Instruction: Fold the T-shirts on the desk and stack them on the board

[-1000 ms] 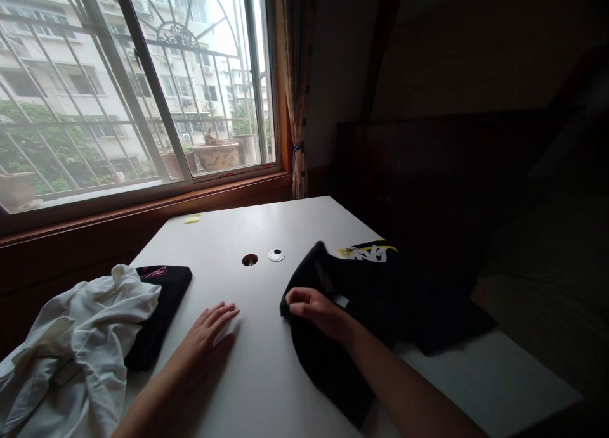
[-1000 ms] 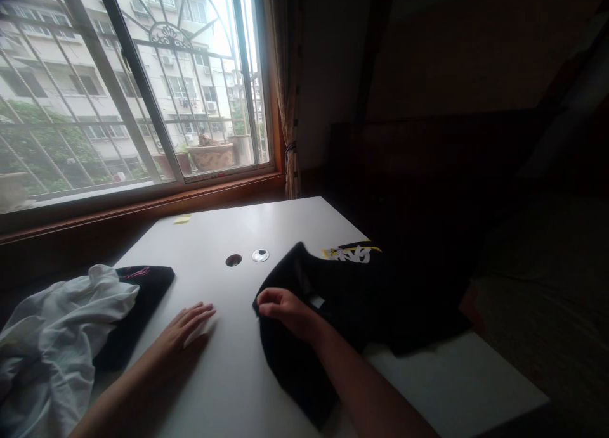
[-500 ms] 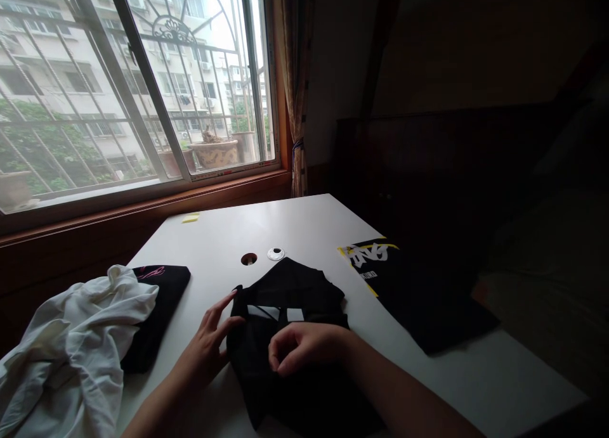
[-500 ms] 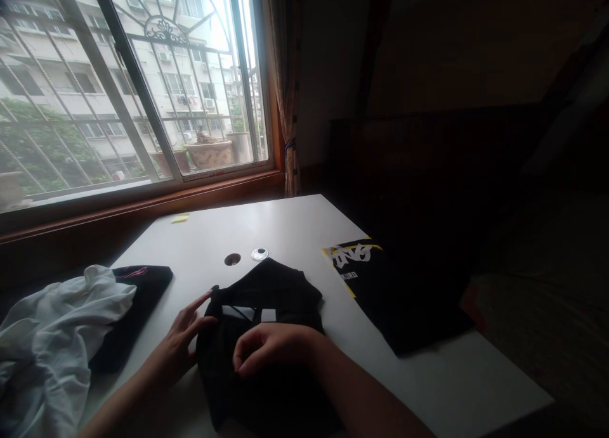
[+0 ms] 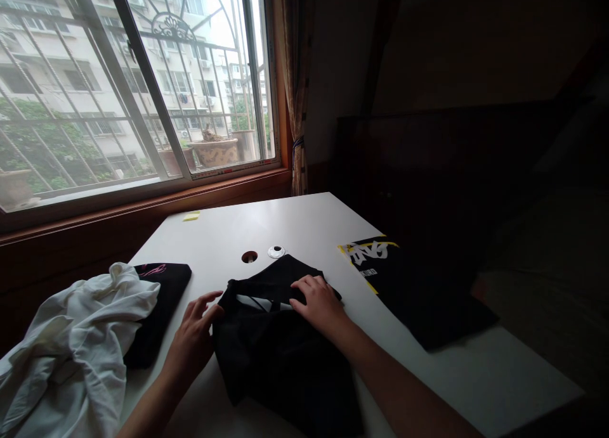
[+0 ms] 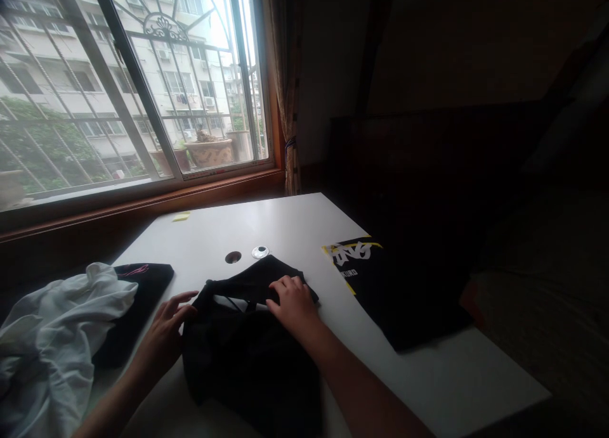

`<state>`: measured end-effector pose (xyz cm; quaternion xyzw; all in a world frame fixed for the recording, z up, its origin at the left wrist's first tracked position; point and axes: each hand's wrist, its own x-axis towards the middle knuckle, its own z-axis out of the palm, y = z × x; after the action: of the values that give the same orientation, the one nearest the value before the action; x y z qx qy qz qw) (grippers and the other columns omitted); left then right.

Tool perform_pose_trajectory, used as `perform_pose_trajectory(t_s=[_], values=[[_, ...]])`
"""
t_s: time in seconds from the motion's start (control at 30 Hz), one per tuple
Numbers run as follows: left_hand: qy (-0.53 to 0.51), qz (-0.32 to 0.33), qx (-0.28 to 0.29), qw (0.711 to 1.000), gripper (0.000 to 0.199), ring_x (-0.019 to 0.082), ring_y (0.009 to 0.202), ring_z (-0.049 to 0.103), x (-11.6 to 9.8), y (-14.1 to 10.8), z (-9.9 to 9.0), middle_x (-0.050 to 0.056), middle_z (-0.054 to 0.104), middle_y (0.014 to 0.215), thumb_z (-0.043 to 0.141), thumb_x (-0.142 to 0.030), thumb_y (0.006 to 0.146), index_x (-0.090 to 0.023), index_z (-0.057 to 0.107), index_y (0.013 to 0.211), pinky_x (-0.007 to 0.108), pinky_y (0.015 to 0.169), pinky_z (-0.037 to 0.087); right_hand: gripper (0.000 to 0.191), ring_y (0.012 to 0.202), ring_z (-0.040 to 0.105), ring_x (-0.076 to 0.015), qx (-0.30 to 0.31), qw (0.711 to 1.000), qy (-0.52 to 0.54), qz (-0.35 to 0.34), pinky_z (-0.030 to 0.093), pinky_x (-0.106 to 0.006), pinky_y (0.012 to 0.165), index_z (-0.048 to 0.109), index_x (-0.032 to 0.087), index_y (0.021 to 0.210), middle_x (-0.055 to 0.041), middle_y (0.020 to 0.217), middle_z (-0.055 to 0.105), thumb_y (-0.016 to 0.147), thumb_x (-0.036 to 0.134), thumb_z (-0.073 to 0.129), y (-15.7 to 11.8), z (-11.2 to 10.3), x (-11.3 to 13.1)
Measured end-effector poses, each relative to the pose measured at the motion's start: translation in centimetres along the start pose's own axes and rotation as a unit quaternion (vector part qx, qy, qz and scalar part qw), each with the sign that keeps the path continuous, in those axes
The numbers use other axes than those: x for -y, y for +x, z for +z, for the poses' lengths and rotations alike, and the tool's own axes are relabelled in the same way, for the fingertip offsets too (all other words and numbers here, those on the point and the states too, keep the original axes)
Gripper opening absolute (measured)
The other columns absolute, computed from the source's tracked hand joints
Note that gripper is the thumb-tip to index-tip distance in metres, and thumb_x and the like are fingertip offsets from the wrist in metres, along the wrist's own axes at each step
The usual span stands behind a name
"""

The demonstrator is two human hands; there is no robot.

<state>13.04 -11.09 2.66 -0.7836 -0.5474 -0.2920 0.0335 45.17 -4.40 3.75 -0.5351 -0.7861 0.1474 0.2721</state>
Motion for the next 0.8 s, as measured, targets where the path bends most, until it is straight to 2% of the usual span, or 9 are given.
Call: perform_pose_trajectory(t_s=[0.13,0.23,0.33,0.4,0.47,0.53,0.6,0.67,0.8], values=[[0.009,-0.020,-0.042,0.999,0.017,0.031,0.114,0.057,0.9,0.0,-0.6,0.008,0.059,0.129,0.052,-0.016,0.089,-0.025,0.065,0.097,0.050,0.093,0.054,0.022,0.101,0.059,-0.0280,0.023,0.998,-0.053,0.026,0.042,-0.040,0.089,0.072,0.025,0.105,-0.0080,0.101,0.071,0.085,0.036,0.071,-0.1,-0.2,0.0],[-0.005,-0.034,-0.068,0.997,0.014,0.030,0.111,0.059,0.9,0.2,-1.1,0.007,0.061,0.122,0.052,-0.026,0.095,-0.026,0.066,0.098,0.050,0.093,0.053,0.011,0.091,0.061,-0.0243,0.057,0.998,-0.019,0.024,0.042,-0.036,0.082,0.072,0.024,0.086,-0.0047,0.083,0.069,0.085,0.035,0.071,0.0,-0.7,0.0],[-0.039,-0.006,-0.072,0.997,0.018,0.028,0.112,0.060,0.2,0.3,-1.5,0.006,0.063,0.122,0.050,-0.029,0.099,-0.028,0.066,0.107,0.046,0.095,0.054,0.014,0.082,0.061,-0.0202,0.066,0.996,0.066,0.002,0.042,-0.031,0.073,0.068,0.023,0.083,-0.0033,0.084,0.067,0.089,0.035,0.066,-0.1,-1.0,0.3],[-0.061,0.037,-0.032,0.997,0.022,0.027,0.117,0.059,-0.5,0.4,-1.5,0.006,0.063,0.126,0.052,-0.029,0.100,-0.029,0.065,0.117,0.045,0.098,0.053,0.017,0.077,0.060,-0.0177,0.061,0.989,0.134,-0.016,0.041,-0.028,0.068,0.064,0.022,0.085,-0.0018,0.086,0.066,0.093,0.037,0.060,-0.2,-1.1,0.7],[-0.069,0.074,0.040,0.994,0.033,0.027,0.121,0.058,-1.3,0.4,-1.3,0.006,0.060,0.136,0.055,-0.030,0.099,-0.033,0.059,0.131,0.045,0.100,0.053,0.019,0.072,0.059,-0.0162,0.051,0.981,0.182,-0.030,0.040,-0.027,0.064,0.061,0.023,0.087,0.0005,0.081,0.064,0.096,0.038,0.055,-0.3,-1.2,1.2],[-0.063,0.089,0.106,0.988,0.049,0.028,0.121,0.059,-1.9,0.4,-0.9,0.006,0.056,0.143,0.061,-0.030,0.096,-0.037,0.051,0.143,0.045,0.100,0.055,0.019,0.067,0.057,-0.0158,0.035,0.977,0.208,-0.032,0.039,-0.027,0.062,0.059,0.023,0.088,0.0022,0.076,0.061,0.098,0.039,0.052,-0.4,-1.2,1.6],[-0.064,0.084,0.141,0.984,0.057,0.029,0.115,0.062,-2.2,0.3,-0.5,0.007,0.058,0.140,0.065,-0.029,0.092,-0.039,0.049,0.146,0.044,0.095,0.058,0.020,0.065,0.056,-0.0161,0.006,0.976,0.218,-0.022,0.039,-0.028,0.062,0.057,0.024,0.088,0.0031,0.072,0.059,0.098,0.041,0.052,-0.4,-1.2,1.7],[-0.077,0.065,0.156,0.983,0.050,0.026,0.102,0.068,-2.1,0.2,-0.3,0.007,0.064,0.127,0.065,-0.027,0.091,-0.036,0.056,0.139,0.037,0.086,0.060,0.021,0.064,0.056,-0.0171,-0.032,0.976,0.214,-0.003,0.039,-0.028,0.062,0.057,0.025,0.086,0.0028,0.070,0.059,0.097,0.042,0.052,-0.3,-1.3,1.7],[-0.081,0.040,0.170,0.981,0.018,0.018,0.079,0.069,-1.3,0.0,-0.4,0.004,0.067,0.101,0.056,-0.026,0.096,-0.029,0.068,0.110,0.026,0.068,0.056,0.024,0.065,0.058,-0.0190,-0.085,0.976,0.201,0.024,0.040,-0.029,0.061,0.057,0.025,0.084,0.0008,0.072,0.063,0.097,0.044,0.052,-0.1,-1.5,1.4]])
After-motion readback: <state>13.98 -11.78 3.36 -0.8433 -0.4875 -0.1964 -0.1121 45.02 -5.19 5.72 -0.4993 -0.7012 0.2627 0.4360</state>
